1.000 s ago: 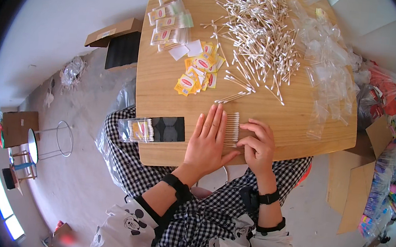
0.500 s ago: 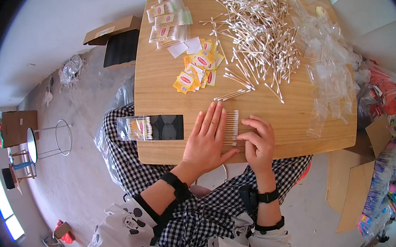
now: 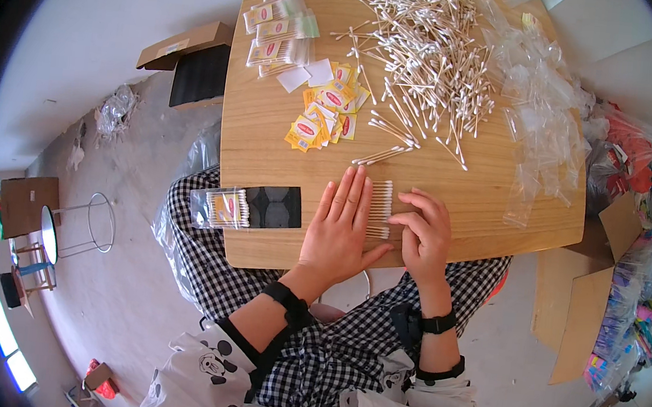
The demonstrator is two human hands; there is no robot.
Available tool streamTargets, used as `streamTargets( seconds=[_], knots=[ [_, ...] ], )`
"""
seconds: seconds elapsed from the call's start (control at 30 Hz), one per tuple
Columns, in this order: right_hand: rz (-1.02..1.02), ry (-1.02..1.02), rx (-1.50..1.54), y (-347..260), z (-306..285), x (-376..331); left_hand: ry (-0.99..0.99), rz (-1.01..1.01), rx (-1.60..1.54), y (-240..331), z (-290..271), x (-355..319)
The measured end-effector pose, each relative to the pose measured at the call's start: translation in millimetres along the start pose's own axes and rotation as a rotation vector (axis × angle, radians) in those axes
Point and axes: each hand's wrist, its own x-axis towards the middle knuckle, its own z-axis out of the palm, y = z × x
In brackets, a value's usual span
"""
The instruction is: Sort and package cotton swabs into small plastic bags.
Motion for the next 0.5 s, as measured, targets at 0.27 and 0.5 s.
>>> streamTargets(
  seconds=[0.27,0.5],
  knots=[
    [0.028,0.009,0.02,-1.1,1.5,0.7,-0.013,0.005,-0.003,-1.4,-0.8,-0.9],
    [0.029,-0.007,-0.026,-1.9,1.6,1.4,-0.014,0.007,0.014,-1.1,-0.5,-0.5]
  ],
)
